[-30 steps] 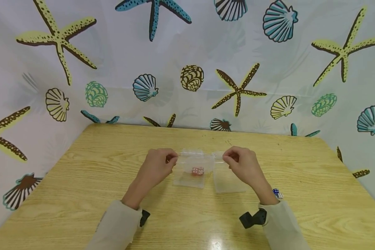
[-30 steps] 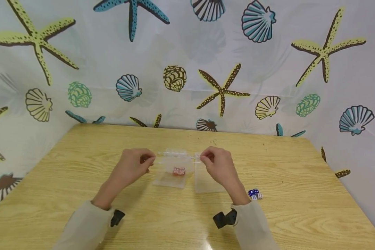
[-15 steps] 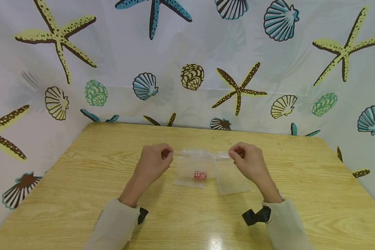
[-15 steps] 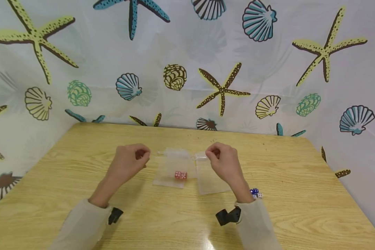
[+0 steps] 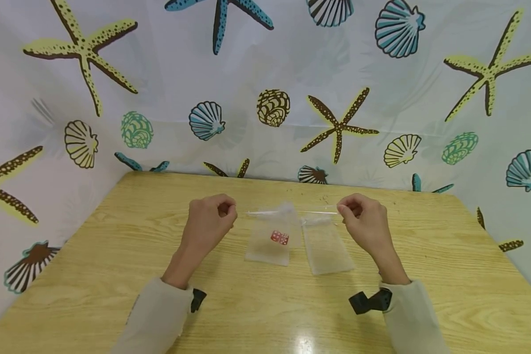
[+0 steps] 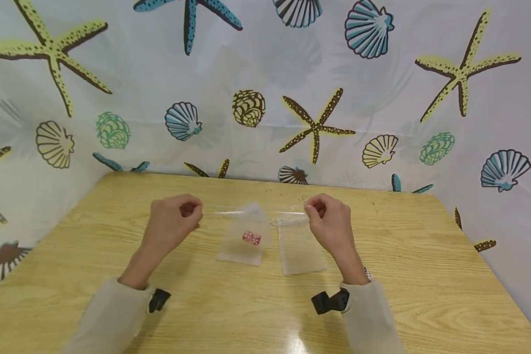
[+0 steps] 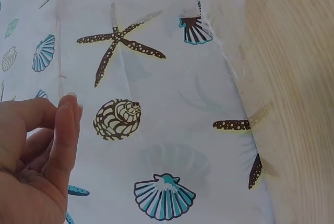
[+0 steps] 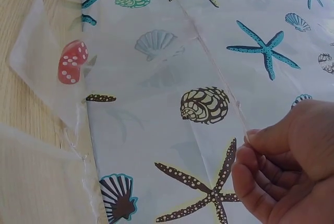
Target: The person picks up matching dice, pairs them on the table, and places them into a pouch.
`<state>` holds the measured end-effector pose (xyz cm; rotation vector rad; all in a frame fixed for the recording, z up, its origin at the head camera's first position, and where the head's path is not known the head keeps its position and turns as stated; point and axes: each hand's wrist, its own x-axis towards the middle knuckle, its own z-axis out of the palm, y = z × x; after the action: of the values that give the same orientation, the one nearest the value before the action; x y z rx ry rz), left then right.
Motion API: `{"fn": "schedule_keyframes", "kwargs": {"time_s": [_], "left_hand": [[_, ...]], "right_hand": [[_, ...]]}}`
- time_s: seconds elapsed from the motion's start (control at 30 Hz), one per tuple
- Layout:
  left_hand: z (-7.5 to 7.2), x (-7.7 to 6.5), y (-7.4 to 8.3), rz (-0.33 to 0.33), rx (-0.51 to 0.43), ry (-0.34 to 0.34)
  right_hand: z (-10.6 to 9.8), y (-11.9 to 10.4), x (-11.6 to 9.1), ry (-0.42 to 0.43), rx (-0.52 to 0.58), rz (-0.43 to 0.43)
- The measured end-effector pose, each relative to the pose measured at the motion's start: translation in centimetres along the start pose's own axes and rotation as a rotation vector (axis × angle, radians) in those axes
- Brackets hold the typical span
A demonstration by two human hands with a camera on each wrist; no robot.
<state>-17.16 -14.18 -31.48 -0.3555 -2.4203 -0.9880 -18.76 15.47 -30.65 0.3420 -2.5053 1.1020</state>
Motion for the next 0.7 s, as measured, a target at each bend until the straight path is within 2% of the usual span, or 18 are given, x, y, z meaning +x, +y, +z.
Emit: {"fn": "schedule_keyframes", "kwargs": {"time_s": [0.23, 0.4, 0.7], "left_hand": [[-0.3, 0.0, 0.0, -0.002, 0.003, 0.019], [-0.6, -0.1, 0.0, -0.029, 0.003, 0.018], [-1.8, -0.4, -0.5, -0.057, 0.065, 0.052]], "right_hand": [[0.1, -0.1, -0.1, -0.005, -0.007, -0.010], [0.1, -0.3, 0.0, -0.012, 0.013, -0.025], [1.2, -1.1, 0.2, -0.018, 0.044, -0.076]]}}
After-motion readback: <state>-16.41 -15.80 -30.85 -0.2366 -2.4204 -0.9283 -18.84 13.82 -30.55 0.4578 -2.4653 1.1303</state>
